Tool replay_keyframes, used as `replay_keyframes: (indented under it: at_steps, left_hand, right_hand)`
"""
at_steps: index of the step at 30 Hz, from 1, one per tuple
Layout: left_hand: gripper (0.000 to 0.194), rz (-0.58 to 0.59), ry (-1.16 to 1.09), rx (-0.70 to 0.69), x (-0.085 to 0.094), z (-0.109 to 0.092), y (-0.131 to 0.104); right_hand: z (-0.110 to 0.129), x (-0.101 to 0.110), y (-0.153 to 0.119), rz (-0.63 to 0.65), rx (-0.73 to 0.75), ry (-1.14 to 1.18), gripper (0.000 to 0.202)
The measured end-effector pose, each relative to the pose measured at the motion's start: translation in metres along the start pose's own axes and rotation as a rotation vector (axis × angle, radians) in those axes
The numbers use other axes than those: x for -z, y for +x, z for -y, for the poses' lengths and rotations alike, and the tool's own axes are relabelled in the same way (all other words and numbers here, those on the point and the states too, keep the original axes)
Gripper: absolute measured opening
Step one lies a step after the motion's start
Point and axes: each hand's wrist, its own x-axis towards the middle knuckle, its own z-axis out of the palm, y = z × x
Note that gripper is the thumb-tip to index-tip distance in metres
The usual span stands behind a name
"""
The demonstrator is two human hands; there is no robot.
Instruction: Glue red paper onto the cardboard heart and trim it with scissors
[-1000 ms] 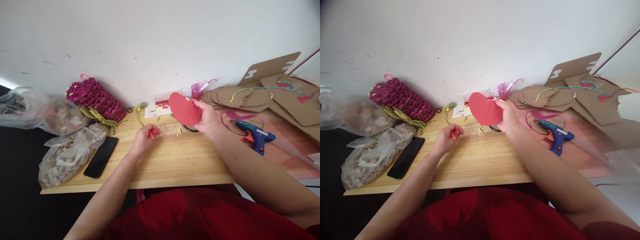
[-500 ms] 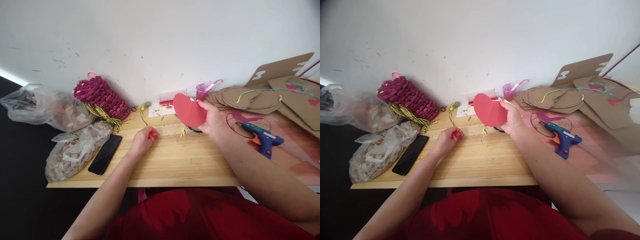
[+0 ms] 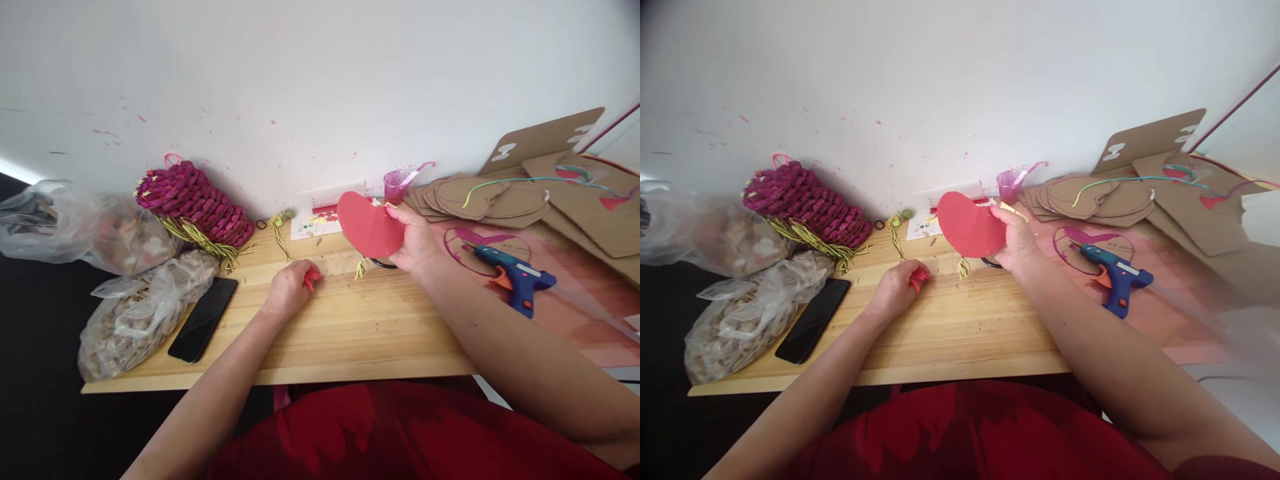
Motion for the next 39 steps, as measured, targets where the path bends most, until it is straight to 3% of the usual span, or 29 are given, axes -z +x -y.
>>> replay_keyframes:
  at_steps: [5,11,20,27,39]
  left_hand:
    - [0.023,0.027,-0.067,0.061,-0.005,-0.011,0.014]
    - [0.018,-0.004,-0.149,0.108,-0.013,-0.009,0.014]
    - [0.025,0.065,0.034,0.092,-0.012,-0.016,0.015]
    - [0.024,-0.044,-0.043,0.191,-0.001,-0.002,0.032]
    - [0.018,-0.036,-0.117,0.201,-0.016,0.004,0.046]
  right_hand:
    - [-0.001,0.003,0.003,0.021,-0.001,-0.005,0.012]
    - [-0.001,0.003,0.003,0.012,0.004,0.002,0.012]
    - [-0.001,0.005,0.006,0.007,-0.038,0.023,0.011]
    - [0.000,0.002,0.004,-0.012,-0.051,0.035,0.011]
    - [0.000,0.003,0.004,0.022,-0.037,0.046,0.014]
